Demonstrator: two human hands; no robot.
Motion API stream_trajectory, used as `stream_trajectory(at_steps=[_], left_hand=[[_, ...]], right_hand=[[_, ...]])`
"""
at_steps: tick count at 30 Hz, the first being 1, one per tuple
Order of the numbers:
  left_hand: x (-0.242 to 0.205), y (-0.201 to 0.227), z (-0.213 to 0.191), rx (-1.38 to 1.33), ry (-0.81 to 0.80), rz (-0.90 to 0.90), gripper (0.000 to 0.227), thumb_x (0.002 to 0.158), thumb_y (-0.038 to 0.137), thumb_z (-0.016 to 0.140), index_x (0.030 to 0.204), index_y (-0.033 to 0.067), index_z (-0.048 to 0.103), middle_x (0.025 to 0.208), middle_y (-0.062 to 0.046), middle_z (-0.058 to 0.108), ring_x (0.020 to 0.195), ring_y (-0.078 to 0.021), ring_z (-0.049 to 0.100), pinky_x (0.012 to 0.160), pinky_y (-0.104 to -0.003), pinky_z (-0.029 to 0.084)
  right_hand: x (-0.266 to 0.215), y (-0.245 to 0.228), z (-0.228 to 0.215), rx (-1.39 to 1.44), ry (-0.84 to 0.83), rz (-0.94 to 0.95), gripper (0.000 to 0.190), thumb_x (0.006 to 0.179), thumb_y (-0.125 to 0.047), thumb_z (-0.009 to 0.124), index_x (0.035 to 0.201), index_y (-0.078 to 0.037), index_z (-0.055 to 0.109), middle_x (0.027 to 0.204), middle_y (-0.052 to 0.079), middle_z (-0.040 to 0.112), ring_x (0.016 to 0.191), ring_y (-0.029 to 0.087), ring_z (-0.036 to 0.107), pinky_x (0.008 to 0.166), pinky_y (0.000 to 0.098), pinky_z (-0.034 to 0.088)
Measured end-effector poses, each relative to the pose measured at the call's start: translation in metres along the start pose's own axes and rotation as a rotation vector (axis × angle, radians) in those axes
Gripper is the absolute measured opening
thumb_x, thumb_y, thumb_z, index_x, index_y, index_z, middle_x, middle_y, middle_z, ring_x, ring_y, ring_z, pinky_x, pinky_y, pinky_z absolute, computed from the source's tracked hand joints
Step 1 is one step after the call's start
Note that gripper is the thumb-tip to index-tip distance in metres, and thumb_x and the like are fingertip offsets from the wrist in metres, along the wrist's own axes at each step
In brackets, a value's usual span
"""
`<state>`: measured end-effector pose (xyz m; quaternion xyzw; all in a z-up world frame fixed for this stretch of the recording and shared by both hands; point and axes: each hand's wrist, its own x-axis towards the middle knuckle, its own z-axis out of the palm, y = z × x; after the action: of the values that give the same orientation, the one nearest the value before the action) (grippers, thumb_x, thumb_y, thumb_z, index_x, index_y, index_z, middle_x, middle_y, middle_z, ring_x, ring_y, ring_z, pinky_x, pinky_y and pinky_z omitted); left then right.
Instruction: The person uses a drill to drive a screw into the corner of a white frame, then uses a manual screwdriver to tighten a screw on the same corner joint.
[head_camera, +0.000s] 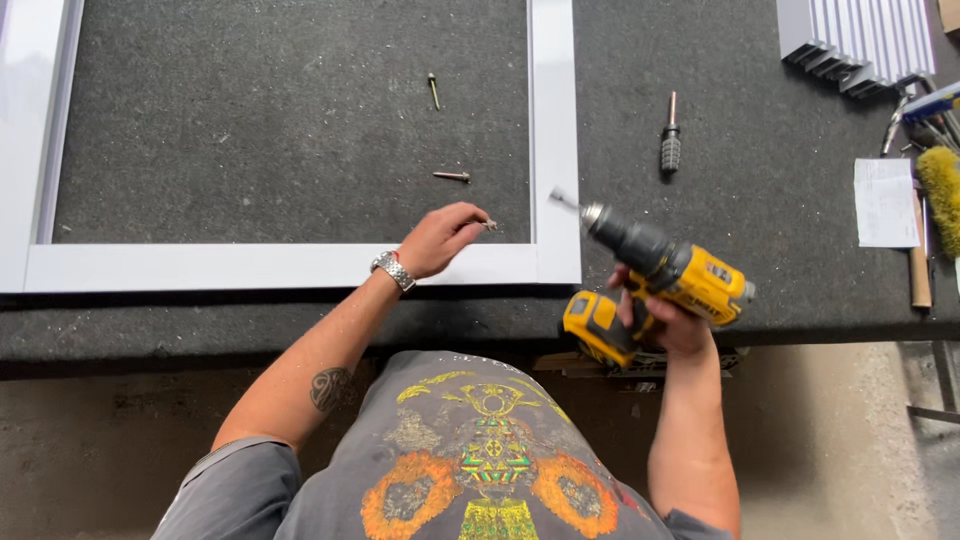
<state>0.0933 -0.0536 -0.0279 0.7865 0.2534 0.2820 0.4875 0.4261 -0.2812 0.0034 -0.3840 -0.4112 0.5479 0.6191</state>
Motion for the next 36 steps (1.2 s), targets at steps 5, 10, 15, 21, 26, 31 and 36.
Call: stream_trajectory(at_steps=[5,10,15,21,26,31,36], left_hand=[[-0.008,0.049,0.073,-0.028,-0.054,0.025,0.018,0.103,0.029,0.064,0.115,0.0176,0.07,0.098,-0.008,0.071,0.098,-0.0286,0.07,0.091,-0.043,0.055],[-0.028,0.09,0.158,0.087,-0.128,0.122,0.02,0.102,0.028,0.064,0.113,0.0135,0.071,0.088,-0.014,0.068,0.089,-0.0368,0.07,0.086,-0.047,0.056],[-0.042,0.126,0.223,0.164,-0.116,0.098,0.018,0.102,0.033,0.064,0.107,0.017,0.069,0.081,-0.008,0.06,0.084,-0.0311,0.068,0.08,-0.041,0.055],[-0.055,0.149,0.248,0.233,-0.076,0.09,0.018,0.103,0.034,0.063,0.105,0.0175,0.069,0.08,-0.009,0.06,0.084,-0.0325,0.068,0.08,-0.043,0.056],[-0.062,0.156,0.253,0.295,-0.096,0.079,0.018,0.102,0.036,0.063,0.104,0.0199,0.07,0.083,-0.008,0.063,0.086,-0.0316,0.069,0.079,-0.043,0.055],[-0.058,0.149,0.265,0.35,-0.084,0.131,0.022,0.104,0.039,0.058,0.102,0.0189,0.068,0.085,-0.009,0.066,0.09,-0.0344,0.069,0.077,-0.045,0.056],[-0.04,0.101,0.301,1.016,0.275,0.309,0.02,0.091,0.042,0.068,0.083,0.0246,0.065,0.078,0.001,0.053,0.081,-0.0243,0.061,0.065,-0.037,0.051]], right_hand=[[-0.078,-0.001,-0.046,-0.037,-0.137,0.065,0.053,0.082,-0.017,0.066,0.13,0.005,0.062,0.1,0.025,0.073,0.05,0.026,0.072,0.049,0.0365,0.056],[-0.132,-0.016,-0.092,0.055,-0.197,0.105,0.05,0.084,-0.017,0.067,0.127,0.008,0.062,0.101,0.029,0.074,0.05,0.025,0.068,0.047,0.0369,0.053],[-0.181,-0.028,-0.145,0.071,-0.222,0.111,0.046,0.084,-0.017,0.066,0.122,0.008,0.064,0.092,0.028,0.075,0.045,0.025,0.067,0.045,0.0374,0.052],[-0.19,-0.053,-0.162,0.072,-0.293,0.169,0.044,0.084,-0.019,0.069,0.118,0.009,0.067,0.089,0.028,0.075,0.044,0.027,0.066,0.045,0.0382,0.05],[-0.191,-0.05,-0.172,0.122,-0.282,0.196,0.04,0.082,-0.008,0.069,0.118,0.01,0.067,0.092,0.028,0.075,0.046,0.031,0.068,0.044,0.0394,0.05],[-0.19,-0.034,-0.192,0.124,-0.138,0.319,0.04,0.084,-0.008,0.069,0.119,0.011,0.064,0.094,0.034,0.073,0.047,0.04,0.07,0.041,0.0476,0.055],[-0.179,0.007,-0.221,0.145,0.055,0.395,0.043,0.094,-0.019,0.068,0.124,0.01,0.059,0.1,0.037,0.07,0.057,0.046,0.071,0.045,0.0546,0.057]])
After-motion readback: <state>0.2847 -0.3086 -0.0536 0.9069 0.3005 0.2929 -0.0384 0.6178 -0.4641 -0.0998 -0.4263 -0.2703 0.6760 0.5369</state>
